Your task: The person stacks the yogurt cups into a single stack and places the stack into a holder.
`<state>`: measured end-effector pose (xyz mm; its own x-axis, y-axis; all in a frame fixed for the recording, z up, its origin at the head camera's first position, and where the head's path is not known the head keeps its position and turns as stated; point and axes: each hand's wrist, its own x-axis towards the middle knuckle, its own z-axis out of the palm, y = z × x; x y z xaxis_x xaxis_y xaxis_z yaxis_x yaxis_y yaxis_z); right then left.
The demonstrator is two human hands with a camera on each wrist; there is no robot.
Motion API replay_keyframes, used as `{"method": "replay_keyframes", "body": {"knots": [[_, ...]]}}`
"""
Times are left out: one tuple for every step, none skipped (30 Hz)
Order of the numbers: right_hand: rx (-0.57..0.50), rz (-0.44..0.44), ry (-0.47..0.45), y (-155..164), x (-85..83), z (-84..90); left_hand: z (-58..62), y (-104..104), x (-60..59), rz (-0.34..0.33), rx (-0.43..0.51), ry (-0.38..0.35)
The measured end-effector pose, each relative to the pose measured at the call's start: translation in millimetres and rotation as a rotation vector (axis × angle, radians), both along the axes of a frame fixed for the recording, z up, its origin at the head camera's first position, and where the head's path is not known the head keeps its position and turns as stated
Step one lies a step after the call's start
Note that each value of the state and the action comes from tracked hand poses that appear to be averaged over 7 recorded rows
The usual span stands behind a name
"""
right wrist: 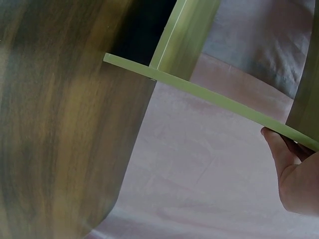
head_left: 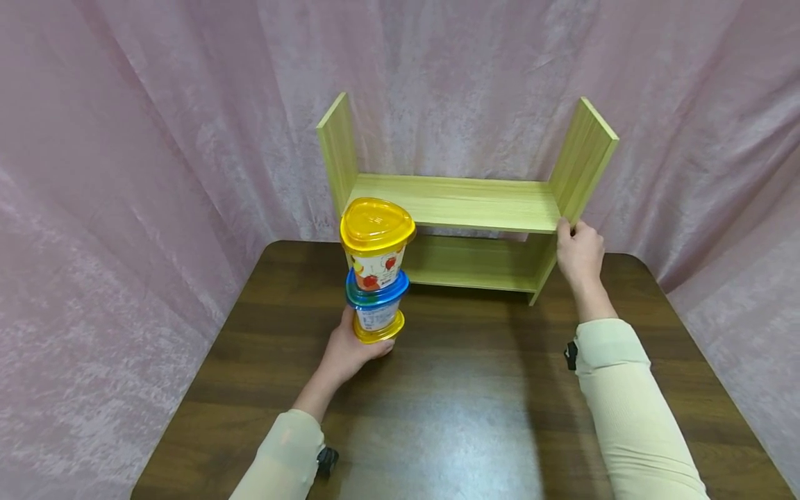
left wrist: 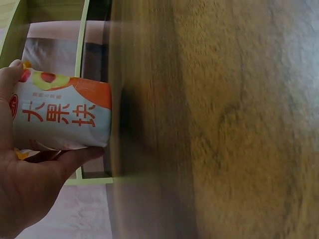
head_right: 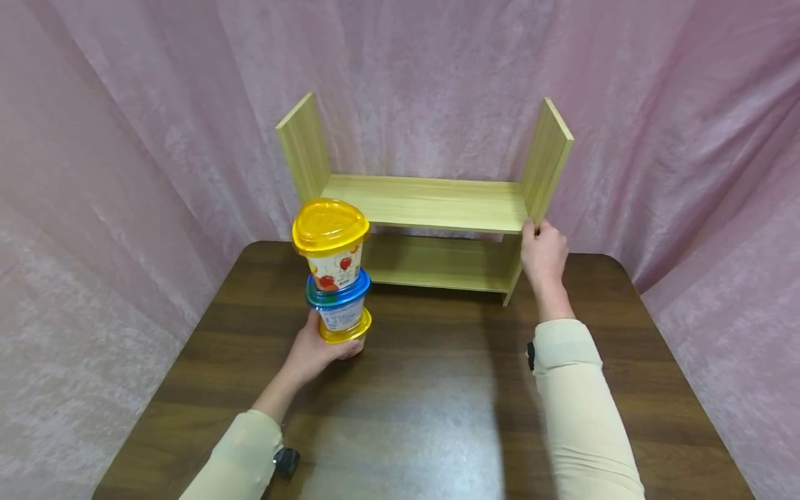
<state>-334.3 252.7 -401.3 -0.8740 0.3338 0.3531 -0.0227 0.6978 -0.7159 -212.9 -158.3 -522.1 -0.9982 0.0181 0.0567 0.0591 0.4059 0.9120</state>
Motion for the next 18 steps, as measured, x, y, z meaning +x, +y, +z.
{"method": "replay_keyframes", "body": {"knots": [[0.001,0.0,-0.001,0.0,0.2,0.5,0.5,0.7,-0.3,-0.002,-0.001,0.007],[0.001,-0.001,-0.003,0.1,0.3,0.9,0.9,1.5,-0.6,-0.005,-0.002,0.014],[0.001,-0.001,-0.005,0.0,0.5,1.4,1.3,2.4,-0.9,-0.008,-0.001,0.02],[0.0,-0.002,-0.006,0.1,0.5,1.5,1.4,3.2,-1.3,-0.012,-0.003,0.025],[0.001,-0.003,-0.005,0.1,0.5,1.7,1.6,4.0,-1.4,-0.015,-0.002,0.029],[0.002,-0.005,-0.002,0.0,0.6,1.5,1.9,4.7,-1.2,-0.018,0.002,0.029],[0.003,-0.004,-0.002,-0.3,0.8,1.3,2.3,5.6,-0.8,-0.018,0.004,0.027],[0.003,-0.005,-0.001,-0.4,0.6,0.7,2.6,6.3,-0.4,-0.019,0.007,0.027],[0.005,-0.005,0.0,-0.6,0.5,0.3,3.0,7.1,0.1,-0.019,0.009,0.027],[0.006,-0.006,0.0,-0.6,0.4,-0.2,3.3,7.9,0.5,-0.02,0.012,0.027],[0.007,-0.006,0.001,-1.0,0.6,-0.5,3.9,8.8,1.0,-0.021,0.017,0.026],[0.008,-0.005,0.002,-1.5,0.7,-0.7,4.4,9.6,1.3,-0.022,0.022,0.023],[0.009,-0.005,0.0,-1.9,0.8,-0.9,4.9,10.4,1.4,-0.024,0.025,0.027],[0.01,-0.004,0.001,-2.5,1.0,-0.8,5.3,10.9,1.3,-0.027,0.028,0.029],[0.009,-0.003,0.001,-3.3,1.4,-0.6,5.8,11.5,1.3,-0.03,0.028,0.03],[0.007,-0.002,0.003,-4.2,1.7,-0.5,6.2,11.8,1.2,-0.031,0.03,0.031],[0.008,-0.002,0.006,-5.1,1.8,-0.4,6.6,12.0,1.2,-0.032,0.029,0.033],[0.008,-0.001,0.008,-5.8,1.7,-0.5,7.1,12.2,1.1,-0.034,0.029,0.035]]}}
